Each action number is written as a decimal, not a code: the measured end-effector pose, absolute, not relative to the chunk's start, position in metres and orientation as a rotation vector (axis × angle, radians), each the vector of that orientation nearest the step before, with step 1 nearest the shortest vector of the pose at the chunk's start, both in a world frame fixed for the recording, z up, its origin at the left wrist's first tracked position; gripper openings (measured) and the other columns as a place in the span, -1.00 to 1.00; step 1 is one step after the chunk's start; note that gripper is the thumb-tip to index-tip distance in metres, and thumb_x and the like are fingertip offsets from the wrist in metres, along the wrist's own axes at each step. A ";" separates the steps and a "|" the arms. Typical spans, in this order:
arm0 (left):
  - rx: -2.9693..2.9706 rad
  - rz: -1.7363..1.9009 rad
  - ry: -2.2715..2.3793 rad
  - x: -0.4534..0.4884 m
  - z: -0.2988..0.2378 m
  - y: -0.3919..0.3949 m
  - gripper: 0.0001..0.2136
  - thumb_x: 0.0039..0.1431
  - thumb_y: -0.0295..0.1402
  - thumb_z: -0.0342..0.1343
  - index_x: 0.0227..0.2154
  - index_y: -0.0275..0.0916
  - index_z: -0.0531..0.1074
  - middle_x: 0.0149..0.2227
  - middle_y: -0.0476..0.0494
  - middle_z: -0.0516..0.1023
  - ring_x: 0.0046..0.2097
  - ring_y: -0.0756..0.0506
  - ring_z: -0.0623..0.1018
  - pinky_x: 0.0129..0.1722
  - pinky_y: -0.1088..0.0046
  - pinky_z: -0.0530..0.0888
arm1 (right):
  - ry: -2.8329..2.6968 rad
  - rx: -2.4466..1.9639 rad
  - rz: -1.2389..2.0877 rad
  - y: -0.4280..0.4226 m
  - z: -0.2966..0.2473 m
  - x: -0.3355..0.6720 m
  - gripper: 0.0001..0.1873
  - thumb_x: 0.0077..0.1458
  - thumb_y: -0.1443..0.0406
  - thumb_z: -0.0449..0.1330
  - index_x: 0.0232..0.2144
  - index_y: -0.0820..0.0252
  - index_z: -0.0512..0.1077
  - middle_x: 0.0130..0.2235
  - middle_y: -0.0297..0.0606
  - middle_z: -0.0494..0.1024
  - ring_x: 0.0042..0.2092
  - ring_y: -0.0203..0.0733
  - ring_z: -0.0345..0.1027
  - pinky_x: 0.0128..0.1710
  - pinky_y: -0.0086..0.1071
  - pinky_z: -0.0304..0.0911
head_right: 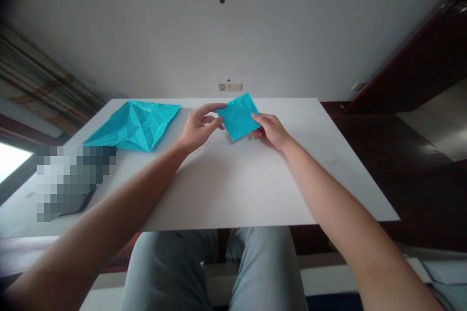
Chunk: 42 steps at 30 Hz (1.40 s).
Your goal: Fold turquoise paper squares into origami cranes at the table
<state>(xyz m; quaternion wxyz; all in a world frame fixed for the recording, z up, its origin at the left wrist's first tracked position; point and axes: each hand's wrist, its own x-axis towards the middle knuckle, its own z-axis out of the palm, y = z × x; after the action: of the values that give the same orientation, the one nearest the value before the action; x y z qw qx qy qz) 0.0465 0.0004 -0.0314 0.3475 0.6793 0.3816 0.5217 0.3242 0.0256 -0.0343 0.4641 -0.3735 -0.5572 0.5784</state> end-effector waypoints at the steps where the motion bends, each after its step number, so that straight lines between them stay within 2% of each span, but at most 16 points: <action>1: 1.757 1.356 0.968 0.046 -0.032 0.001 -0.54 0.37 -0.23 0.39 0.28 -0.21 0.71 0.19 -0.28 0.80 -0.23 -0.05 0.78 -0.12 0.39 0.73 | -1.374 -0.912 1.427 0.025 -0.034 0.324 -0.19 -0.07 -0.38 0.69 -0.50 0.09 0.44 -0.51 -0.39 0.42 -0.51 -0.33 0.25 -0.52 -0.34 0.18; 5: 1.733 1.354 0.908 0.046 -0.033 0.002 -0.47 0.28 -0.33 0.35 0.31 -0.19 0.70 0.20 -0.25 0.79 -0.22 -0.05 0.78 -0.01 0.33 0.77 | -1.368 -0.891 1.435 0.024 -0.032 0.324 -0.19 -0.07 -0.35 0.71 -0.50 0.07 0.41 -0.51 -0.44 0.36 -0.51 -0.35 0.18 -0.52 -0.33 0.17; 13: 1.721 1.365 0.898 0.048 -0.033 0.001 -0.49 0.37 -0.17 0.43 0.32 -0.17 0.69 0.19 -0.28 0.77 -0.23 -0.07 0.78 -0.10 0.35 0.75 | -1.356 -0.907 1.435 0.025 -0.033 0.323 -0.21 -0.09 -0.36 0.71 -0.46 0.08 0.49 -0.51 -0.40 0.41 -0.50 -0.31 0.19 -0.52 -0.32 0.16; 19: 1.720 1.354 0.843 0.048 -0.032 0.001 -0.47 0.35 -0.18 0.39 0.33 -0.18 0.66 0.21 -0.28 0.76 -0.23 -0.06 0.76 -0.05 0.31 0.78 | -1.345 -0.911 1.424 0.025 -0.033 0.323 -0.21 -0.09 -0.35 0.72 -0.48 0.07 0.44 -0.50 -0.42 0.36 -0.49 -0.31 0.18 -0.52 -0.31 0.16; 26: 1.693 1.338 0.821 0.049 -0.037 0.002 -0.40 0.29 -0.18 0.47 0.37 -0.16 0.62 0.25 -0.29 0.73 -0.21 -0.06 0.76 -0.12 0.37 0.76 | -1.351 -0.907 1.442 0.024 -0.033 0.323 -0.21 -0.08 -0.35 0.71 -0.48 0.06 0.44 -0.49 -0.43 0.36 -0.48 -0.31 0.17 -0.50 -0.31 0.14; 34: 1.677 1.349 0.813 0.050 -0.036 0.002 -0.44 0.32 -0.14 0.46 0.33 -0.16 0.63 0.25 -0.29 0.75 -0.23 -0.05 0.75 -0.12 0.35 0.77 | -1.364 -0.909 1.436 0.024 -0.033 0.324 -0.22 -0.05 -0.35 0.70 -0.43 0.06 0.46 -0.47 -0.42 0.37 -0.47 -0.31 0.18 -0.50 -0.31 0.16; 42: 1.632 1.352 0.815 0.053 -0.039 0.002 -0.40 0.24 -0.22 0.51 0.34 -0.12 0.62 0.23 -0.25 0.77 -0.23 -0.05 0.76 -0.16 0.38 0.77 | -1.371 -0.870 1.459 0.023 -0.031 0.322 -0.21 -0.06 -0.35 0.72 -0.44 0.06 0.44 -0.48 -0.46 0.34 -0.47 -0.32 0.14 -0.48 -0.32 0.13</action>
<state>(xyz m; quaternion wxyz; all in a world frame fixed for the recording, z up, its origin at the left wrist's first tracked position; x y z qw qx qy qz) 0.0532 0.0023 -0.0386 0.4219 0.6515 0.3254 0.5400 0.3219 0.0226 -0.0309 0.4614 -0.3538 -0.5571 0.5929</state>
